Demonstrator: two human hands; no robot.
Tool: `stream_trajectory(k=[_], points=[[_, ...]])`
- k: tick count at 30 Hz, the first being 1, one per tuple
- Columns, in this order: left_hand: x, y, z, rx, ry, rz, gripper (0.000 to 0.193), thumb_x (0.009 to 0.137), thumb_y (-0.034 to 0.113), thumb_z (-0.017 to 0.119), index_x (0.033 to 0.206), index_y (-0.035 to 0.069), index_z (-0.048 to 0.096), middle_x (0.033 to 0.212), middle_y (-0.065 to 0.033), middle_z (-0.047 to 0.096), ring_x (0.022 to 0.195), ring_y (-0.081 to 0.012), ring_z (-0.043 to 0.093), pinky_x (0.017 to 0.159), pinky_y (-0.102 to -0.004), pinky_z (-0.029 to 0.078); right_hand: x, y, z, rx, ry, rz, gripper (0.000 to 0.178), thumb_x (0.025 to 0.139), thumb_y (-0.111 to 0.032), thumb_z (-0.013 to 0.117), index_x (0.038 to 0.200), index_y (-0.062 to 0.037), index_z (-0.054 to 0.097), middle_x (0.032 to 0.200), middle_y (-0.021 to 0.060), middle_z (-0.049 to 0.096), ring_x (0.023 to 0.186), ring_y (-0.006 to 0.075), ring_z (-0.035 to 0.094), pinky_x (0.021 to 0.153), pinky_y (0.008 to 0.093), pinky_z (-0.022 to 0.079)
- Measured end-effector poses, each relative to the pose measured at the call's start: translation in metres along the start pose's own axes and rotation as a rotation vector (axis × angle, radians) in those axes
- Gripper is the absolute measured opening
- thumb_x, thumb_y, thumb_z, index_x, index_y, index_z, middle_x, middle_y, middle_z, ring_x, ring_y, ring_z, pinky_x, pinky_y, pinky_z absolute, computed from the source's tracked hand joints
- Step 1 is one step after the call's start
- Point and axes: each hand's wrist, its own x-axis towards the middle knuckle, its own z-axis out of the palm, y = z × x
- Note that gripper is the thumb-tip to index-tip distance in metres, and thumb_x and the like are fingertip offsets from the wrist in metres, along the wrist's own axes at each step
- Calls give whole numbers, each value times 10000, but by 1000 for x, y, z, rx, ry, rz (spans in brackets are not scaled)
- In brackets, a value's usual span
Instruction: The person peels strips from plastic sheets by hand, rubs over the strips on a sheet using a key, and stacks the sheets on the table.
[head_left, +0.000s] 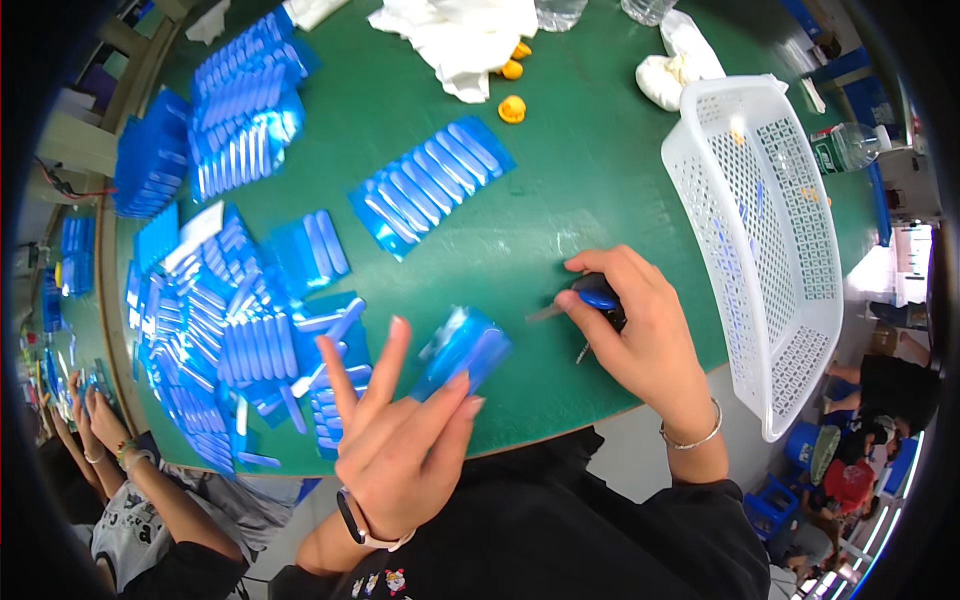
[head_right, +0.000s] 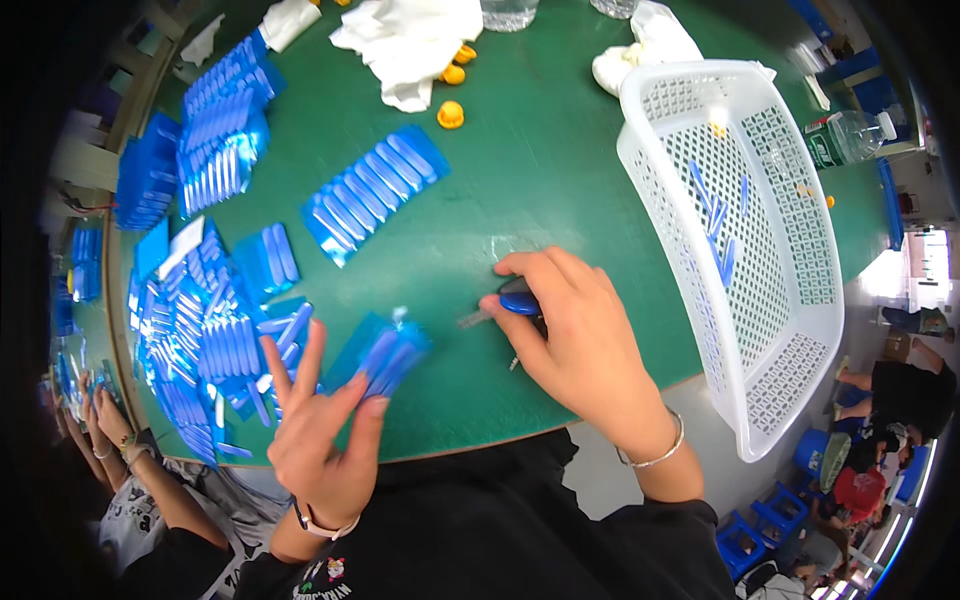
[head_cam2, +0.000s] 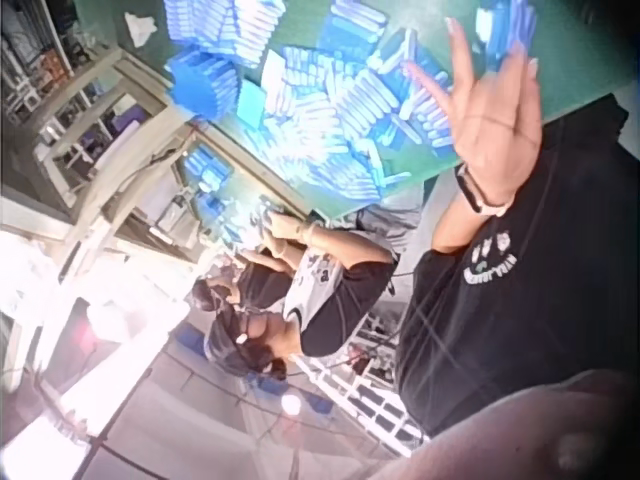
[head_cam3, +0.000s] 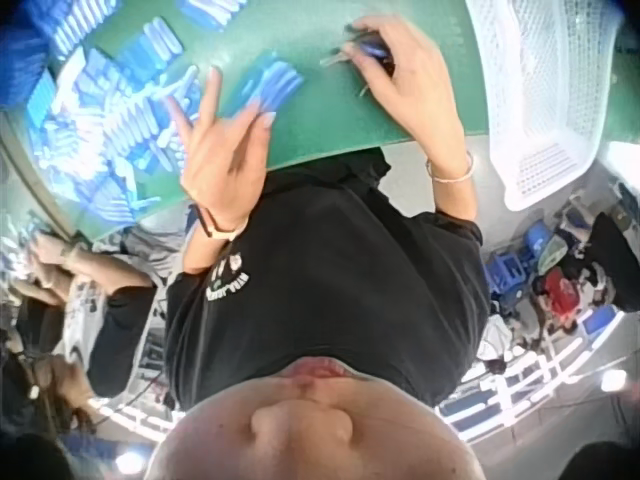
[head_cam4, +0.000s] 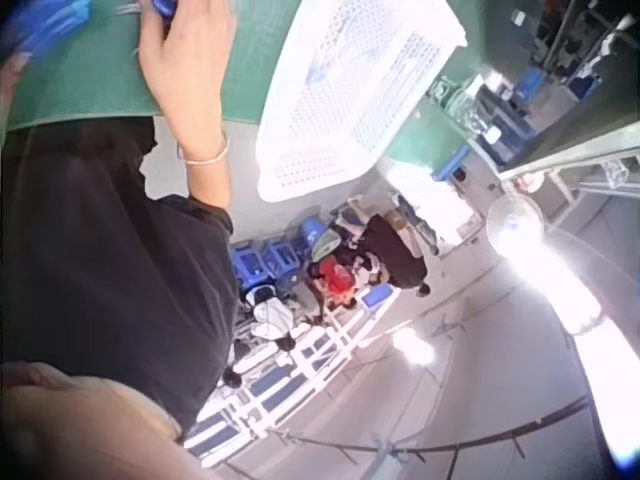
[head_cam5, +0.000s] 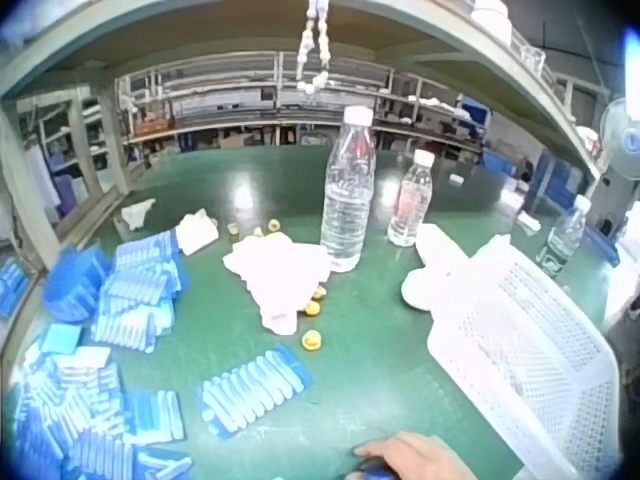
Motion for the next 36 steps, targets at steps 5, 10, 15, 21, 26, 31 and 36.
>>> stream_trajectory(k=[5, 10, 15, 21, 26, 31, 36], points=[[7, 4, -20, -1069, 280, -588, 659, 839, -64, 636, 1408, 0, 310, 831, -60, 654, 782, -110, 650, 676, -243, 558, -10, -24, -1, 73, 110, -138, 371, 853, -166, 665, 1179, -19, 568, 1161, 129, 589, 1057, 301, 547, 904, 395, 419], [29, 11, -37, -1213, 335, -795, 673, 865, -72, 587, 1444, 17, 256, 894, -35, 614, 805, -109, 643, 650, -237, 569, 5, -73, 14, 624, -229, -157, 420, 843, -169, 708, 1194, 17, 570, 1148, 156, 627, 1030, 279, 622, 898, 343, 480], [14, -2, -63, -1229, 666, -709, 650, 857, -80, 568, 1424, 13, 262, 968, -42, 589, 841, -142, 648, 661, -287, 586, 13, -96, 35, 817, -352, -38, 353, 809, -99, 751, 1114, 10, 611, 912, 79, 692, 834, 125, 628, 729, 269, 487], [-23, -12, -91, -1263, 379, -798, 754, 785, 155, 662, 1403, -44, 279, 1154, -218, 588, 874, -242, 662, 735, -328, 552, 19, -106, 58, 947, -253, 131, 340, 790, -97, 771, 1085, -4, 630, 875, 38, 666, 782, 82, 571, 689, 235, 450], [-45, -34, -104, -1295, 272, -660, 695, 743, -57, 740, 1340, -35, 385, 1032, -157, 654, 963, -198, 655, 710, -259, 544, 20, -124, 69, 761, -406, 69, 344, 778, -105, 780, 1076, -12, 636, 815, 15, 626, 737, 88, 528, 669, 235, 436], [-43, -41, -114, -1041, 276, -813, 432, 765, -88, 725, 1154, -47, 543, 983, -136, 665, 865, -164, 676, 724, -239, 543, 22, -129, 76, 688, -396, 39, 265, 812, -100, 740, 1045, -10, 652, 764, 29, 616, 696, 103, 533, 645, 245, 438], [-40, -51, -116, -1044, 328, -804, 431, 754, -56, 743, 1142, -42, 556, 1059, -119, 635, 923, -152, 648, 770, -246, 532, 29, -132, 76, 693, -444, 103, 239, 832, -86, 713, 1048, -5, 653, 792, 42, 637, 696, 106, 545, 655, 248, 451]])
